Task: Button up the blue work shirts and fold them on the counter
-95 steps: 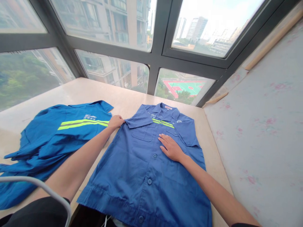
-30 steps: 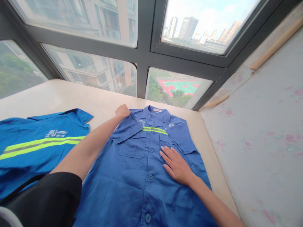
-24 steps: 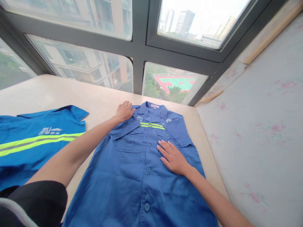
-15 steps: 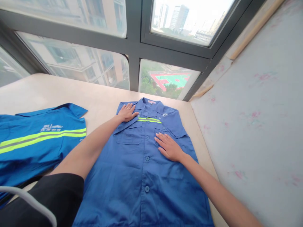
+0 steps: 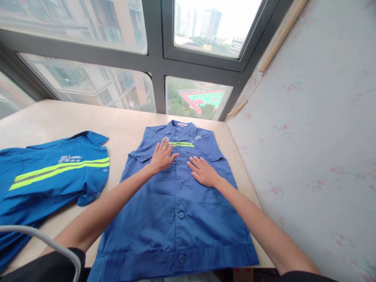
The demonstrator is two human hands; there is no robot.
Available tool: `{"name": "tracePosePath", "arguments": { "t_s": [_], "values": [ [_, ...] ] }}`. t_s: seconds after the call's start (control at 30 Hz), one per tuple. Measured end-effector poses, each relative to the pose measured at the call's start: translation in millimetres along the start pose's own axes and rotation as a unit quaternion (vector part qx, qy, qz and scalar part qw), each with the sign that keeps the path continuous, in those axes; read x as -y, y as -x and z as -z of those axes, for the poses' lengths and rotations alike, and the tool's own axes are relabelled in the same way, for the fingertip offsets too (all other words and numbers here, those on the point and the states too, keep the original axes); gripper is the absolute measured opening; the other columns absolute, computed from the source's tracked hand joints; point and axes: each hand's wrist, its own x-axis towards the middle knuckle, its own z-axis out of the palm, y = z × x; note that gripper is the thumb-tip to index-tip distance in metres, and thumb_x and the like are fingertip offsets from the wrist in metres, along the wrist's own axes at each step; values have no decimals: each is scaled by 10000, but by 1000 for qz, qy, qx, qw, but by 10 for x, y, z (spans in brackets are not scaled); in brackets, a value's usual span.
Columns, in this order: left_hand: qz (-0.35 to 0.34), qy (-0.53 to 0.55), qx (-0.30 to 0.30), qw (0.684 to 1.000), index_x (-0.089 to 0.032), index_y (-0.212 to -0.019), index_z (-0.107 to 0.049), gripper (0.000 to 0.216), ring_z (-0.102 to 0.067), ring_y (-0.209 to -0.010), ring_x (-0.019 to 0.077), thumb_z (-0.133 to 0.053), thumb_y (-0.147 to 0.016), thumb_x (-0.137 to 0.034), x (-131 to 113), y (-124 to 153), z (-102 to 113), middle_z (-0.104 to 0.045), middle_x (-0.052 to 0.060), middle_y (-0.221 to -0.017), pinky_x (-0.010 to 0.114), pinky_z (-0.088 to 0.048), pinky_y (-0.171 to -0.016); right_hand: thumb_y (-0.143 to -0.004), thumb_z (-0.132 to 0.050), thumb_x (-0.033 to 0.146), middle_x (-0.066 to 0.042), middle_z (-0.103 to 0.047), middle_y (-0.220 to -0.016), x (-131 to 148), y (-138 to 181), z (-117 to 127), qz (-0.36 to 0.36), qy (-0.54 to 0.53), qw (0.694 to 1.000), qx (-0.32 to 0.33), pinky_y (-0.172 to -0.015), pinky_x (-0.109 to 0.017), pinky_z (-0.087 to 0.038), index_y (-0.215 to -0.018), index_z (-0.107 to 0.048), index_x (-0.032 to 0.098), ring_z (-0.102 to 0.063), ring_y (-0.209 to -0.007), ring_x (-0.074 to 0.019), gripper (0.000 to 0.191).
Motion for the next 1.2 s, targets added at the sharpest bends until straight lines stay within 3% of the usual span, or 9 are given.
{"name": "tracePosePath", "arguments": {
  "t_s": [0.13,0.3,0.47,0.63,0.8,1.0,1.07,1.2],
  "values": [
    [13,44,49,998,-85,-1478,-394,738,-143,-1487,357,-289,-955,-595,-450,408,-143,-276,218,-1569,540,-175,-1186,-997,-396,288,-114,-350,-1560,54,-10,32,17,3,1000,3,-1178,-513,-260,-1471,-417,194,-257,-1467,-288,484],
    [-19,72,21,997,-164,-1528,-314,729,-151,-1489,338,-302,-951,-610,-752,783,-280,-268,184,-1576,572,-184,-1184,-988,-422,279,-97,-416,-1525,127,17,102,63,-43,997,27,-1170,-525,-279,-1471,-415,193,-302,-1450,-275,490],
    [-77,74,27,994,-212,-1536,-292,705,-171,-1488,309,-329,-953,-607,-690,1312,-194,-272,152,-1583,545,-221,-1185,-981,-420,229,-76,-466,-1493,301,242,181,51,-134,990,15,-1174,-539,-273,-1456,-437,234,-347,-1433,-234,476],
    [-117,55,43,991,-222,-1544,-260,707,-183,-1488,284,-360,-953,-596,-538,1915,-27,-251,129,-1593,505,-196,-1203,-993,-433,280,-87,-456,-1499,678,664,225,33,-195,980,-19,-1180,-518,-283,-1460,-430,224,-348,-1432,-219,471],
    [-158,55,63,984,-224,-1557,-203,765,-176,-1489,294,-392,-931,-620,-495,2398,146,-229,123,-1600,518,-163,-1207,-1006,-429,323,-108,-414,-1524,1017,1153,214,37,-174,984,-7,-1178,-521,-295,-1454,-439,207,-314,-1448,-236,464],
    [-228,66,122,964,-226,-1566,-166,965,-146,-1491,325,-508,-812,-721,-524,2802,342,-192,128,-1609,522,-139,-1211,-1002,-427,419,-136,-330,-1564,1222,1703,219,20,-126,992,-2,-1183,-519,-284,-1488,-384,180,-248,-1472,-263,543],
    [-243,58,133,959,-187,-1561,-190,986,-143,-1490,334,-592,-792,-655,-525,2881,383,-183,153,-1607,535,-139,-1210,-979,-465,464,-154,-310,-1570,1288,1838,248,23,-114,993,2,-1184,-525,-275,-1502,-354,160,-228,-1478,-275,615],
    [-257,36,113,959,-145,-1505,-335,753,-219,-1477,300,-626,-818,-243,-477,2988,415,-272,176,-1580,516,-198,-1208,-861,-602,591,-193,-275,-1576,1427,1999,331,40,-99,994,16,-1183,-548,-249,-1513,-318,117,-200,-1482,-315,854]
  ]
}}
